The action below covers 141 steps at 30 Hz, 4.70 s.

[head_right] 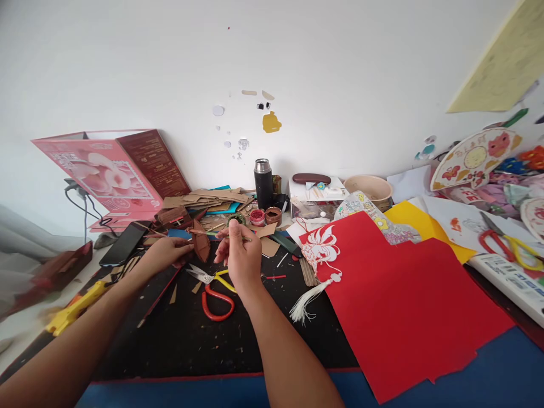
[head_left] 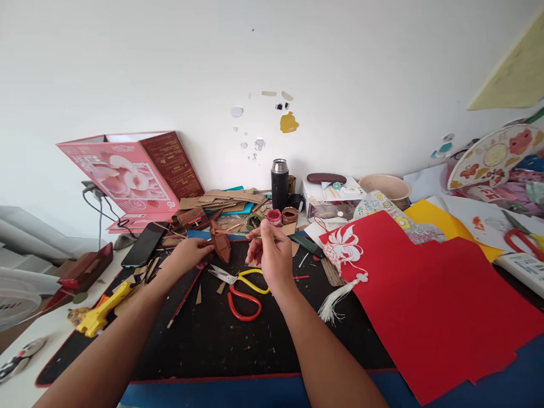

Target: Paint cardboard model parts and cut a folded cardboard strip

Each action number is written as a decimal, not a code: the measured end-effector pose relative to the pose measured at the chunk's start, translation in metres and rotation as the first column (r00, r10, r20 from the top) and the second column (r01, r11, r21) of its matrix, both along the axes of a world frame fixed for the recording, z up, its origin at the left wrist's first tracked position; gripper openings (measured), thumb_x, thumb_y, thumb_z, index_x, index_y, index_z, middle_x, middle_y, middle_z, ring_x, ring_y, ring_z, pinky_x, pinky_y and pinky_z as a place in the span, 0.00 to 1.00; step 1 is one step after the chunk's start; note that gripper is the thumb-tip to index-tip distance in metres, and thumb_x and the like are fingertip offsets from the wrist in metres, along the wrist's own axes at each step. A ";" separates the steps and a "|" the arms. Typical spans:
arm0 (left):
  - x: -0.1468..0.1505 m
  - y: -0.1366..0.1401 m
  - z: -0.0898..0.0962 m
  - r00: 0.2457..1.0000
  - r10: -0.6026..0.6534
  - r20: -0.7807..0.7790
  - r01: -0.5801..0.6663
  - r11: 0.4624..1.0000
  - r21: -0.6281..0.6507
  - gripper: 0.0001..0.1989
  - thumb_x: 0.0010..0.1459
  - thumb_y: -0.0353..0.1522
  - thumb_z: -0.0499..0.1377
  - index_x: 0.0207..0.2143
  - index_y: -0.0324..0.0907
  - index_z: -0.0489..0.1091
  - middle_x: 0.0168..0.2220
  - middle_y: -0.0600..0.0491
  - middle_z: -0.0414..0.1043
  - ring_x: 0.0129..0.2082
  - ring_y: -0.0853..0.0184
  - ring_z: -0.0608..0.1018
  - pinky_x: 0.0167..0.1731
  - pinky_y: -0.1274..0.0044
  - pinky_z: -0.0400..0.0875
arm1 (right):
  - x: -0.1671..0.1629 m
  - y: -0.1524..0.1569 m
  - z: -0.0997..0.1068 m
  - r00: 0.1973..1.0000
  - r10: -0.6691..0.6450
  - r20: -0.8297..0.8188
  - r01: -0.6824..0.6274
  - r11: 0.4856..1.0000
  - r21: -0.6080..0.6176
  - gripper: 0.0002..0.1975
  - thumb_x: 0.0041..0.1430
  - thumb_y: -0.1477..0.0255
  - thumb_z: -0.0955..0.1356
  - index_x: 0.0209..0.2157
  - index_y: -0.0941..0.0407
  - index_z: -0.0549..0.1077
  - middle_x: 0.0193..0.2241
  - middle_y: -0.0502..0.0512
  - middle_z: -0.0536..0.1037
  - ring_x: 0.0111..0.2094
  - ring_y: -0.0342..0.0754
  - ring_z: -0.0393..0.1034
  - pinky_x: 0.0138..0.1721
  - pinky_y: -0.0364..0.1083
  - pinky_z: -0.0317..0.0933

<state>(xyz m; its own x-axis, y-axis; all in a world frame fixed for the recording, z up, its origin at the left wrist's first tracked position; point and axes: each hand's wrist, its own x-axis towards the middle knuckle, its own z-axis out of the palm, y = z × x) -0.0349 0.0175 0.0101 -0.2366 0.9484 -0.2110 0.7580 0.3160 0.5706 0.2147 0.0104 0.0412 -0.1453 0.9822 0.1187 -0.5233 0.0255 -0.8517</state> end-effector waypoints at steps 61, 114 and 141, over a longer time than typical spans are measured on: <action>-0.048 0.013 -0.009 0.773 -0.343 -0.533 0.520 0.825 0.224 0.23 0.57 0.42 0.61 0.53 0.44 0.81 0.51 0.39 0.82 0.57 0.44 0.77 0.60 0.57 0.69 | -0.003 -0.005 0.002 0.996 -0.001 0.094 0.003 1.000 -0.030 0.33 0.61 0.37 0.68 0.28 0.55 0.75 0.14 0.46 0.70 0.11 0.41 0.64 0.14 0.41 0.51; -0.019 -0.026 -0.015 0.762 -0.228 -0.605 0.486 0.819 0.304 0.17 0.63 0.42 0.55 0.42 0.42 0.77 0.43 0.39 0.80 0.46 0.46 0.79 0.51 0.58 0.73 | -0.006 -0.008 -0.004 0.984 0.077 0.158 -0.079 0.997 0.004 0.29 0.64 0.43 0.69 0.29 0.56 0.76 0.17 0.46 0.71 0.13 0.40 0.66 0.15 0.39 0.56; -0.019 -0.056 -0.023 0.976 0.128 -0.174 -0.008 0.824 0.566 0.17 0.59 0.48 0.59 0.41 0.47 0.75 0.41 0.48 0.81 0.42 0.53 0.82 0.46 0.66 0.77 | -0.013 -0.017 -0.016 0.979 0.028 0.200 -0.052 0.992 0.118 0.30 0.68 0.44 0.67 0.30 0.57 0.78 0.19 0.50 0.74 0.16 0.41 0.71 0.16 0.38 0.56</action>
<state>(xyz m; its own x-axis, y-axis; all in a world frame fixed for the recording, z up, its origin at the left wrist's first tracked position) -0.0537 -0.0382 -0.0125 -0.2838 0.8678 0.4080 0.8610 0.0434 0.5067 0.2019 -0.0067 0.0250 -0.2170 0.9551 0.2018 -0.3476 0.1175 -0.9302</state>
